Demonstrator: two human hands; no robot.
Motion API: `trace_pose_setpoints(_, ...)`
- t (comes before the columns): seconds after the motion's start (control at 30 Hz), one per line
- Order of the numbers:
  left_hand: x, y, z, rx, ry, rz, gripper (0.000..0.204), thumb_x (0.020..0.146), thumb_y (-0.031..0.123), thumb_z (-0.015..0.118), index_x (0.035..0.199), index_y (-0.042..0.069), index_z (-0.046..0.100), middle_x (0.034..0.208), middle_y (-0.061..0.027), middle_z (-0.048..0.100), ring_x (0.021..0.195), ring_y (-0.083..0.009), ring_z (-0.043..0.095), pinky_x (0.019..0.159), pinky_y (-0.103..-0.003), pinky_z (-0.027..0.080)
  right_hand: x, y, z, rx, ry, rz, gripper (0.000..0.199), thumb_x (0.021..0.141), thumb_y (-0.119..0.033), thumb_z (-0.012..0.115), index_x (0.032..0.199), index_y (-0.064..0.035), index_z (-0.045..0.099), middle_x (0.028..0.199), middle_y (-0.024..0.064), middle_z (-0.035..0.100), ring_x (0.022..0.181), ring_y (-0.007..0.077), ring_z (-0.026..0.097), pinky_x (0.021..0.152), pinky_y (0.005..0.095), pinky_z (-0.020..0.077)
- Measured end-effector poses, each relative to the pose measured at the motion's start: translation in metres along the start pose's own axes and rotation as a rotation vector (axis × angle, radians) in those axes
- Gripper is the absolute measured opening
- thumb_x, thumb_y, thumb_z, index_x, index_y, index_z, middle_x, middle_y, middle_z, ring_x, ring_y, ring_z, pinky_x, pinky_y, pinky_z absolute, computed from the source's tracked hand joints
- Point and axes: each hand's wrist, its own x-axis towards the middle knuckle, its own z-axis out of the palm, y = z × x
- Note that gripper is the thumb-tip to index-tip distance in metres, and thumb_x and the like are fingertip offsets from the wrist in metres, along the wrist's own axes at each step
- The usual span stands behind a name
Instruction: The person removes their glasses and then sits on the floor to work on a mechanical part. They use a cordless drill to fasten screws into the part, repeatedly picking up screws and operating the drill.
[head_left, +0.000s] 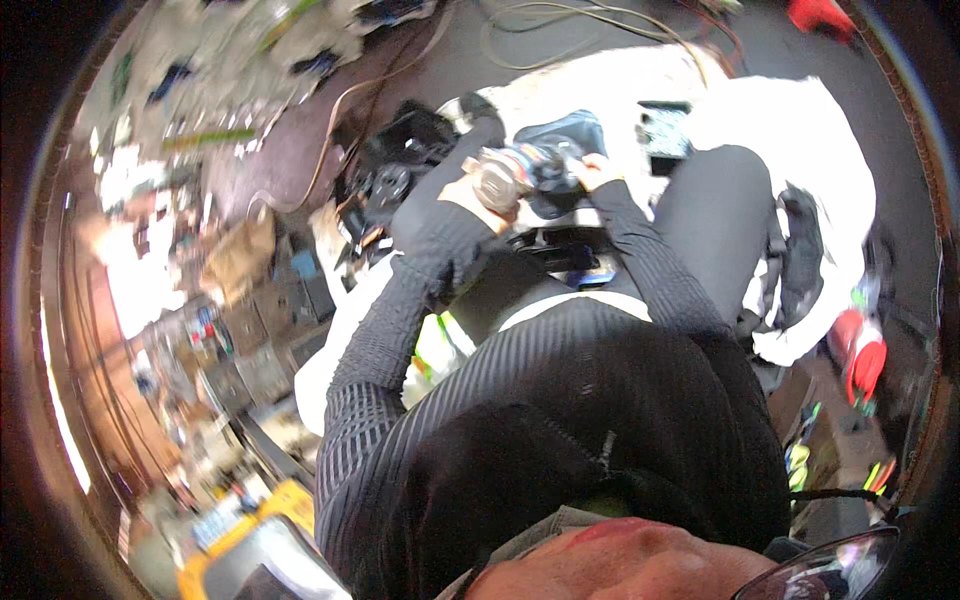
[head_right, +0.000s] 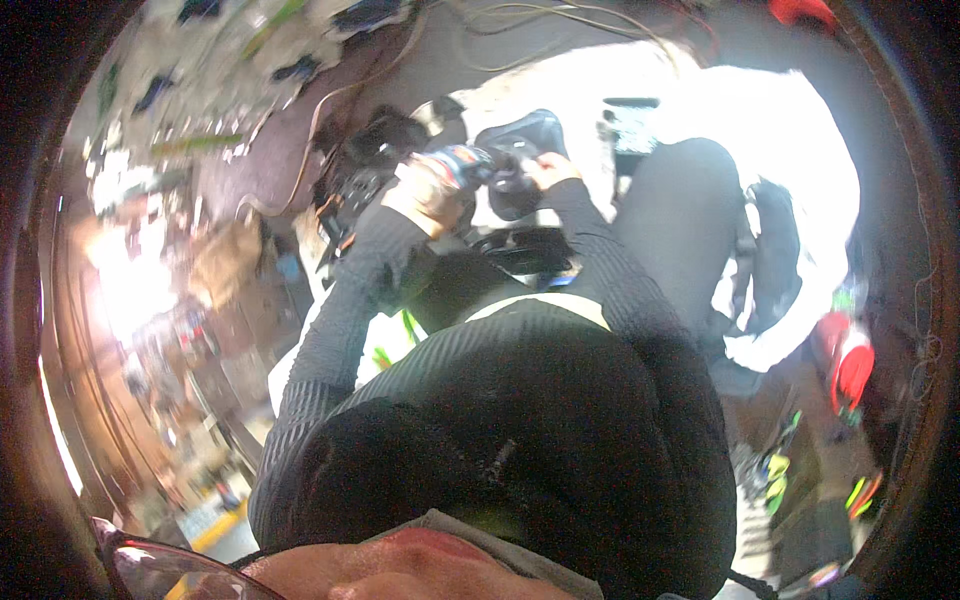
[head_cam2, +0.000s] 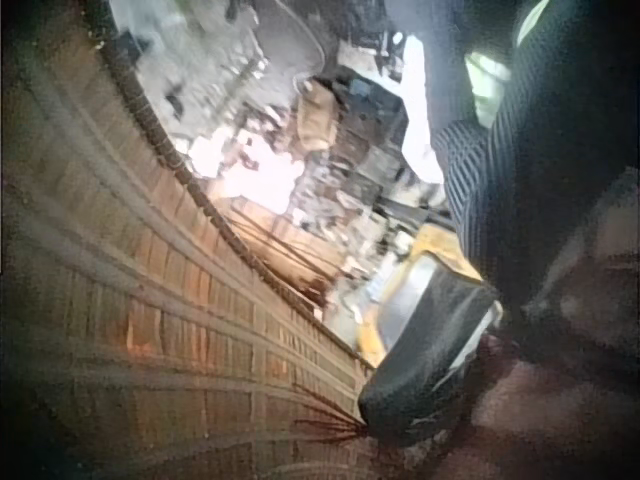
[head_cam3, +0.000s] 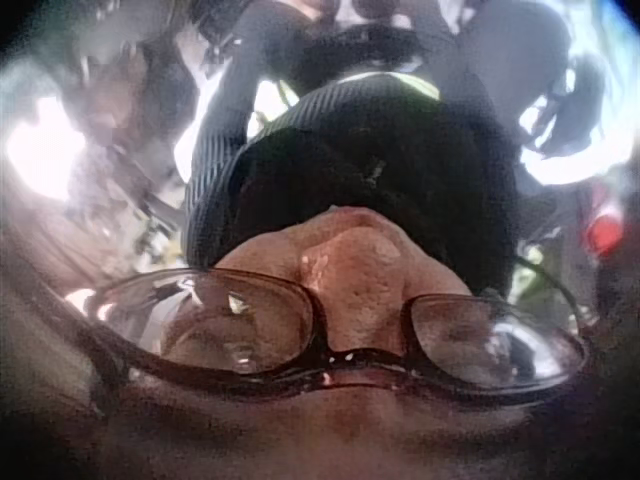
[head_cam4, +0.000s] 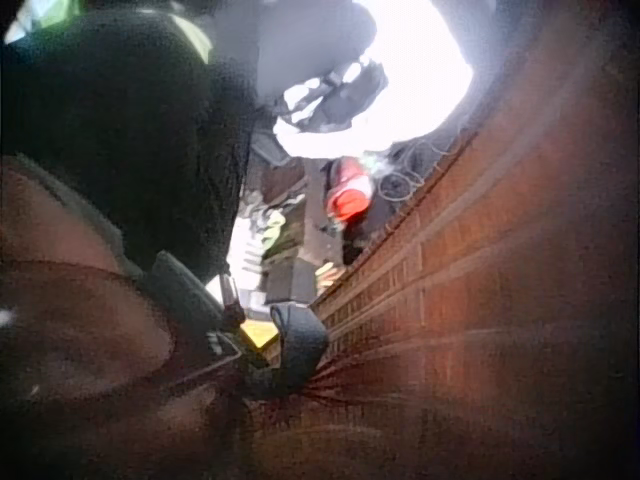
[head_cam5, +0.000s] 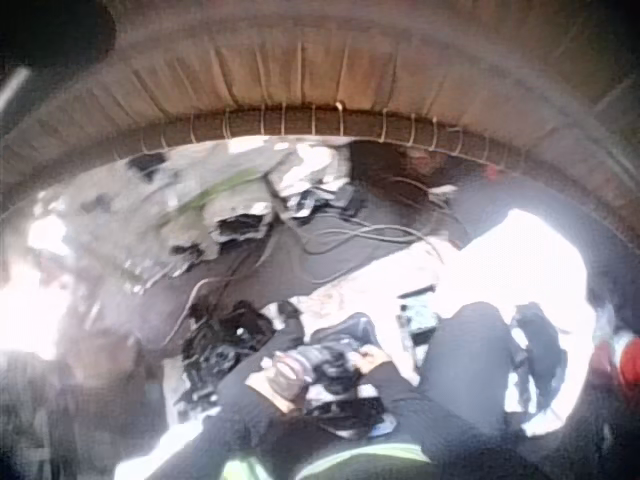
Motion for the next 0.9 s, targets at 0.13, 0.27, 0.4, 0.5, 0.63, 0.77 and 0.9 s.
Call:
trace_pose_setpoints(0.13, -0.053, -0.019, 0.070, -0.265, 0.232, 0.314, 0.043, 0.072, 0.033, 0.058, 0.109, 0.012, 0.050, 0.094, -0.0098, 0.060, 0.085, -0.0233, 0.059, 0.076, -0.032, 0.048, 0.032, 0.062, -0.031, -0.427, -0.047, -0.424, 0.026, 0.078, -0.020, 0.057, 0.104, -0.0176, 0.060, 0.095, 0.0121, 0.059, 0.088, 0.0230, 0.056, 0.077, 0.0309, 0.0448)
trace_pose_setpoints(0.27, -0.145, -0.043, 0.159, -0.633, 0.040, 0.106, 0.073, 0.068, 0.030, 0.067, 0.129, 0.013, 0.032, 0.108, -0.0131, 0.055, 0.104, -0.0240, 0.052, 0.091, -0.032, 0.040, -0.010, 0.010, -0.022, 0.311, -0.227, 0.170, 0.013, 0.080, -0.023, 0.060, 0.084, -0.0112, 0.059, 0.056, -0.0003, 0.046, 0.041, 0.0083, 0.040, 0.037, 0.0234, 0.0303)
trace_pose_setpoints(0.4, -0.155, -0.082, 0.166, -0.653, 0.219, 0.337, 0.076, 0.068, 0.024, 0.068, 0.132, 0.010, 0.029, 0.114, -0.0153, 0.052, 0.107, -0.0218, 0.049, 0.093, -0.033, 0.037, -0.047, -0.053, -0.050, 0.566, -0.302, 0.124, 0.012, 0.080, -0.024, 0.059, 0.084, -0.0137, 0.054, 0.049, -0.0042, 0.043, 0.036, 0.0049, 0.032, 0.033, 0.0219, 0.0227)
trace_pose_setpoints(0.5, -0.131, -0.095, 0.134, -1.296, 0.463, 0.139, 0.079, 0.073, 0.026, 0.067, 0.134, 0.007, 0.022, 0.119, -0.0194, 0.048, 0.097, -0.0192, 0.054, 0.083, -0.028, 0.043, -0.076, -0.127, -0.030, 0.551, -0.381, 0.048, 0.018, 0.083, -0.026, 0.055, 0.091, -0.0101, 0.054, 0.080, 0.0037, 0.060, 0.056, 0.0107, 0.054, 0.043, 0.0238, 0.0390)
trace_pose_setpoints(0.63, -0.093, -0.091, 0.101, -1.731, 0.578, 0.281, 0.060, 0.067, 0.036, 0.071, 0.106, -0.006, 0.053, 0.088, -0.0118, 0.061, 0.074, -0.0132, 0.055, 0.062, -0.026, 0.044, -0.066, -0.169, 0.033, 0.748, -0.701, -0.098, 0.040, 0.085, -0.029, 0.051, 0.109, 0.0027, 0.049, 0.111, 0.0138, 0.053, 0.101, 0.0235, 0.052, 0.092, 0.0366, 0.0369)
trace_pose_setpoints(0.77, -0.097, -0.150, 0.078, -1.742, 0.997, -0.150, 0.039, 0.063, 0.033, 0.072, 0.076, -0.002, 0.061, 0.066, -0.0065, 0.060, 0.059, -0.0136, 0.055, 0.055, -0.029, 0.044, -0.111, -0.215, 0.059, 0.406, -0.493, 0.058, 0.048, 0.086, -0.042, 0.046, 0.117, -0.0051, 0.048, 0.052, -0.0078, 0.023, 0.042, 0.0039, 0.025, 0.037, 0.0209, 0.0190)
trace_pose_setpoints(0.9, -0.048, -0.262, 0.084, -1.284, 1.214, -0.825, 0.047, 0.069, 0.035, 0.064, 0.088, -0.008, 0.056, 0.086, -0.0228, 0.059, 0.083, -0.0306, 0.058, 0.073, -0.036, 0.044, -0.082, -0.136, 0.014, 0.732, -0.469, 0.252, 0.036, 0.087, -0.027, 0.051, 0.116, -0.0059, 0.047, 0.054, -0.0056, 0.027, 0.039, 0.0027, 0.023, 0.033, 0.0190, 0.0171)
